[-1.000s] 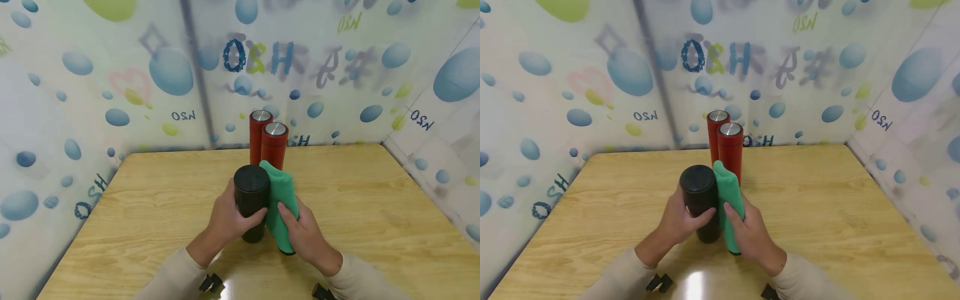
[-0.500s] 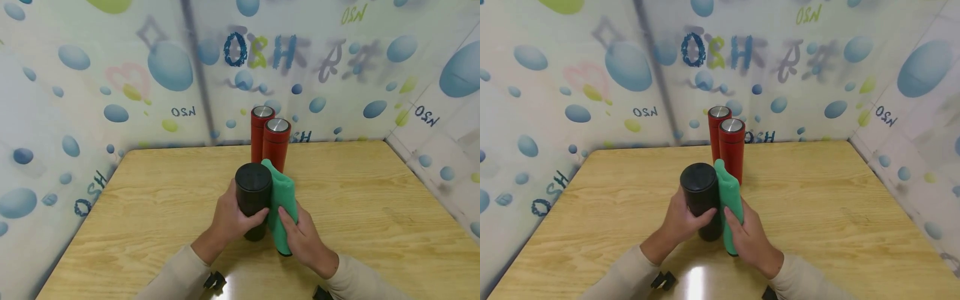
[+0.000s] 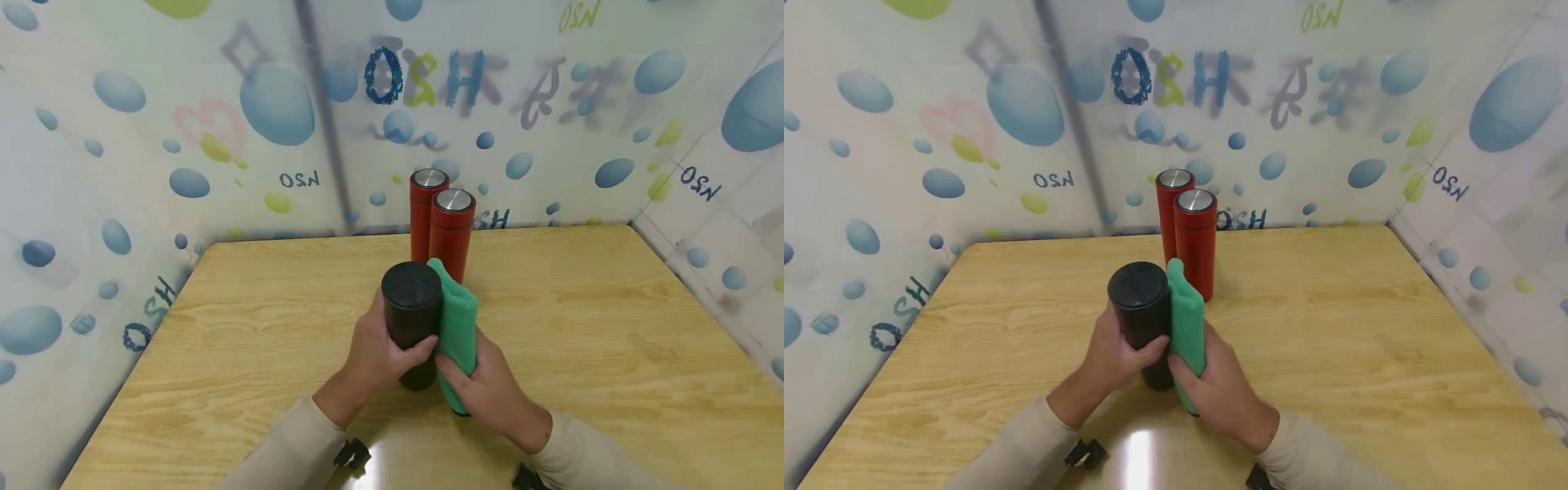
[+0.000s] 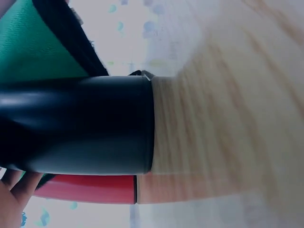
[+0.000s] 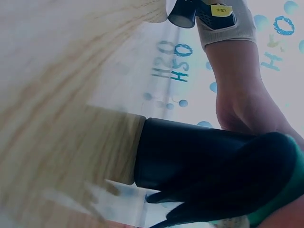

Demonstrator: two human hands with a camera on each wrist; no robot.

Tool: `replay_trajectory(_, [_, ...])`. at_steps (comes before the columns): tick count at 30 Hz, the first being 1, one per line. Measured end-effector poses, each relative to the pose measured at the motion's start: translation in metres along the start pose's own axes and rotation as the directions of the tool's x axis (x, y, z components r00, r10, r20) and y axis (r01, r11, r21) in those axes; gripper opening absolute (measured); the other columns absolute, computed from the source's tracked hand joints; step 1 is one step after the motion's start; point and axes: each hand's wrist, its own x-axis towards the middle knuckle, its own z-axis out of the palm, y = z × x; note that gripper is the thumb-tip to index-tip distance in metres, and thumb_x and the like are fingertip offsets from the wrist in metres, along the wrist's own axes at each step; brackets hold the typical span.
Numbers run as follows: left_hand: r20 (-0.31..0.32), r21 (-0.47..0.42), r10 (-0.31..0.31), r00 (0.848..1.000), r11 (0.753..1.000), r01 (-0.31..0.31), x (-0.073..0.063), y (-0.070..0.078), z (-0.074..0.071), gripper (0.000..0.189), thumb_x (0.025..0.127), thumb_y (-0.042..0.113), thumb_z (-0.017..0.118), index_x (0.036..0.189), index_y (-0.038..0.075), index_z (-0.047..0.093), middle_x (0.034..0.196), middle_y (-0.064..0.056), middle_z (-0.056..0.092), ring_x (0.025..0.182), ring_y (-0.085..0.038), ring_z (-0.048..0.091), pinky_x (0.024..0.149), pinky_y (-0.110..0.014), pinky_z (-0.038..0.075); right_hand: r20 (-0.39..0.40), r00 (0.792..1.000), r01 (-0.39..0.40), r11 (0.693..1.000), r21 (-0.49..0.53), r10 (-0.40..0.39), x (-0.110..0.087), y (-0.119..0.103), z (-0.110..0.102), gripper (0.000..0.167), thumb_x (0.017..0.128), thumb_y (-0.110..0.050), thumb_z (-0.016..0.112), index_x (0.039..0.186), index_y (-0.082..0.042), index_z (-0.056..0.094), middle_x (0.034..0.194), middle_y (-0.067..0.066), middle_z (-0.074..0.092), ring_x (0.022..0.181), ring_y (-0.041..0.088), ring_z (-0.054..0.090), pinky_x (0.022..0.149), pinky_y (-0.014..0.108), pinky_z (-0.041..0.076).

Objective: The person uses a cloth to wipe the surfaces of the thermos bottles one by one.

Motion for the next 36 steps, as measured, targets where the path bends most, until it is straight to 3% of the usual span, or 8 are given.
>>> replay_trajectory(7, [0.017, 0.006, -0.007, 1.0, 1.0, 0.007, -0.0025, -0.0003, -0.0002, 0.076, 0.077, 0.033, 0.083, 0.135, 0.004, 0.043, 0.124, -0.008, 0.064, 0.109, -0.022, 0.067, 0.093, -0.042, 0.057, 0.016, 1.0, 0.023, 1.0, -0.005, -0.023, -0.0023, 0.0029, -0.0011, 0.042, 0.106, -0.012, 0.044, 0.147, -0.003, 0.04, 0.138, 0.012, 0.059, 0.122, 0.014, 0.059, 0.098, 0.027, 0.052])
replay_trajectory(10, [0.015, 0.01, 0.003, 1.0, 1.0, -0.003, -0.0009, 0.0007, 0.0, 0.077, 0.077, 0.033, 0.083, 0.135, 0.004, 0.042, 0.124, -0.008, 0.064, 0.109, -0.023, 0.067, 0.093, -0.043, 0.057, -0.022, 0.993, 0.115, 0.993, 0.022, -0.114, -0.004, 0.0024, -0.0032, 0.044, 0.105, -0.003, 0.042, 0.149, -0.001, 0.037, 0.141, 0.017, 0.056, 0.126, 0.009, 0.056, 0.1, 0.023, 0.05])
replay_trajectory(14, [0.015, 0.023, 0.005, 1.0, 1.0, -0.005, 0.001, 0.0015, 0.0, 0.077, 0.076, 0.032, 0.083, 0.135, 0.004, 0.042, 0.124, -0.009, 0.064, 0.109, -0.023, 0.067, 0.092, -0.043, 0.057, -0.064, 0.953, 0.3, 0.952, 0.063, -0.296, -0.0049, 0.0008, -0.0041, 0.056, 0.097, 0.014, 0.04, 0.151, 0.002, 0.033, 0.147, 0.019, 0.049, 0.136, 0.008, 0.048, 0.107, 0.019, 0.044])
replay_trajectory(16, [0.018, 0.026, 0.006, 1.0, 1.0, -0.007, 0.0011, 0.0012, 0.0, 0.077, 0.076, 0.032, 0.083, 0.135, 0.004, 0.043, 0.124, -0.009, 0.064, 0.108, -0.023, 0.067, 0.092, -0.043, 0.057, -0.074, 0.938, 0.343, 0.937, 0.07, -0.338, -0.0053, 0.0001, -0.0039, 0.061, 0.094, 0.018, 0.042, 0.151, 0.002, 0.033, 0.149, 0.016, 0.048, 0.138, 0.009, 0.046, 0.109, 0.019, 0.042])
replay_trajectory(20, [0.02, 0.007, 0.009, 1.0, 1.0, -0.009, 0.0029, 0.0009, -0.0004, 0.077, 0.076, 0.029, 0.083, 0.137, 0.005, 0.041, 0.126, -0.008, 0.063, 0.11, -0.022, 0.066, 0.094, -0.043, 0.057, -0.068, 0.956, 0.288, 0.957, 0.045, -0.285, -0.0038, -0.0006, -0.0028, 0.061, 0.092, 0.014, 0.052, 0.149, -0.002, 0.036, 0.142, 0.012, 0.054, 0.131, 0.007, 0.052, 0.107, 0.019, 0.044])
replay_trajectory(26, [0.029, -0.03, -0.007, 1.0, 1.0, 0.008, 0.0014, 0.0013, -0.001, 0.078, 0.077, 0.03, 0.082, 0.138, 0.006, 0.041, 0.127, -0.007, 0.063, 0.109, -0.021, 0.066, 0.094, -0.042, 0.056, -0.007, 0.993, 0.12, 0.993, -0.003, -0.12, -0.003, 0.0039, 0.0006, 0.045, 0.093, 0.002, 0.06, 0.136, 0.001, 0.046, 0.123, 0.014, 0.064, 0.111, 0.007, 0.062, 0.093, 0.028, 0.055])
replay_trajectory(32, [0.02, -0.032, -0.006, 1.0, 0.999, 0.007, 0.0033, 0.0004, -0.0009, 0.076, 0.078, 0.033, 0.08, 0.137, 0.006, 0.041, 0.125, -0.006, 0.064, 0.108, -0.021, 0.066, 0.094, -0.042, 0.056, 0.082, 0.997, 0.01, 1.0, -0.019, -0.009, 0.0016, 0.0053, -0.001, 0.044, 0.101, -0.008, 0.052, 0.144, -0.006, 0.041, 0.13, 0.007, 0.061, 0.114, 0.011, 0.06, 0.096, 0.029, 0.053])
replay_trajectory(36, [0.026, -0.025, -0.011, 1.0, 1.0, 0.011, 0.0019, -0.0001, -0.0006, 0.075, 0.077, 0.033, 0.08, 0.136, 0.006, 0.042, 0.124, -0.007, 0.065, 0.107, -0.021, 0.067, 0.093, -0.042, 0.057, 0.108, 0.994, -0.007, 1.0, 0.028, 0.003, -0.0003, 0.0063, -0.0022, 0.045, 0.106, -0.008, 0.041, 0.15, -0.006, 0.034, 0.138, 0.009, 0.055, 0.121, 0.012, 0.056, 0.101, 0.027, 0.049])
